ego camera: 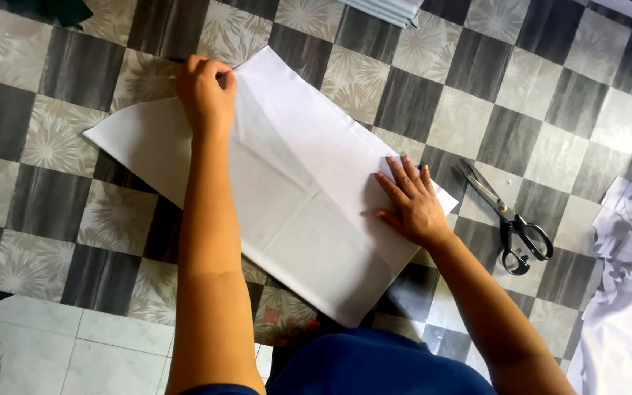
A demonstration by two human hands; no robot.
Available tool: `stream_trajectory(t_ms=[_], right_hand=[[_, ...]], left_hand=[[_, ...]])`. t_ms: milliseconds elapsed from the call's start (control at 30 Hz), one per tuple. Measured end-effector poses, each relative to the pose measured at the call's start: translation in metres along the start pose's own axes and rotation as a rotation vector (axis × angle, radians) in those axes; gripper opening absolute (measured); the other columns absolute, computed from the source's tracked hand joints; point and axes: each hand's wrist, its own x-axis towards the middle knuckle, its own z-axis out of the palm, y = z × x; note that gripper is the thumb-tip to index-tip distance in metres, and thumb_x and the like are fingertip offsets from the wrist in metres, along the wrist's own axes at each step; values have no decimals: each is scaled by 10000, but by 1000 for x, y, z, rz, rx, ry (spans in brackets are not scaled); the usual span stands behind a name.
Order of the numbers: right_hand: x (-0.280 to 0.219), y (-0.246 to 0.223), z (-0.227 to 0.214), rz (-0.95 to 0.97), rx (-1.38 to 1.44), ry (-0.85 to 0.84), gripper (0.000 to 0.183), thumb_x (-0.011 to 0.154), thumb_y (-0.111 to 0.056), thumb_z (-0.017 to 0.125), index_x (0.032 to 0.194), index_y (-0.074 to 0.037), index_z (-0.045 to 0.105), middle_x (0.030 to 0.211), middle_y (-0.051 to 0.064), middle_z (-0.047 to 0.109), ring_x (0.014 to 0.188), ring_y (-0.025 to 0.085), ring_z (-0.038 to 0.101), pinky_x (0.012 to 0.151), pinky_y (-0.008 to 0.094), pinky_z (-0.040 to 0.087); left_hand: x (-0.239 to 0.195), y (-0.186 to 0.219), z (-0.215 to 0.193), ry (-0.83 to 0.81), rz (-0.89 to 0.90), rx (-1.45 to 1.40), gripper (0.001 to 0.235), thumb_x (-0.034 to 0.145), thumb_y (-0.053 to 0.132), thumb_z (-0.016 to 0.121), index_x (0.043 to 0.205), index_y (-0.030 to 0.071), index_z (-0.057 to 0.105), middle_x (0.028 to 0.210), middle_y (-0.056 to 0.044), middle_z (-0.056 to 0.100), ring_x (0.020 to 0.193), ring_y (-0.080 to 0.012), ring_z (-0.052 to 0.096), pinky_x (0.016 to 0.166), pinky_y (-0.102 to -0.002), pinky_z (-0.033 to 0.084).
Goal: Cutting fabric pieces using scissors on a cutting table
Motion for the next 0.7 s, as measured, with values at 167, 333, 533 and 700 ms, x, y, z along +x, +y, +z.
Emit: stream_trajectory(t_ms=[167,333,533,700], right_hand=[[-1,2,2,-33,-16,56,700,889,-515,536,1451,-150,333,1536,161,259,1418,420,234,1080,647,230],[-12,-2,8,3,-48,67,729,846,-547,558,1455,-207,349,1545,101,270,1425,372,216,1110,586,164],[-23,-5,10,20,-109,56,724,822,-595,512,1449,-254,391,1543,38,308,1428,307,230,1130,513,148],[-38,-3,9,53,-112,104,697,838,-577,532,1438,-241,417,1534,57,325,1417,324,253,1119,525,184]], left_hand=[[-2,20,-10,79,-8,33,198,717,47,743,781,150,587,901,-67,525,855,-313,500,687,-450,415],[-29,66,-36,-53,129,20,296,753,124,737,1019,87,613,1097,-128,535,991,-340,529,797,-468,437],[-66,97,-54,-313,206,203,654,850,397,668,1369,37,497,1438,-223,397,1342,-406,311,1033,-610,232],[-74,92,-50,-316,200,220,705,860,450,651,1412,61,448,1471,-207,352,1376,-389,267,1051,-635,162]])
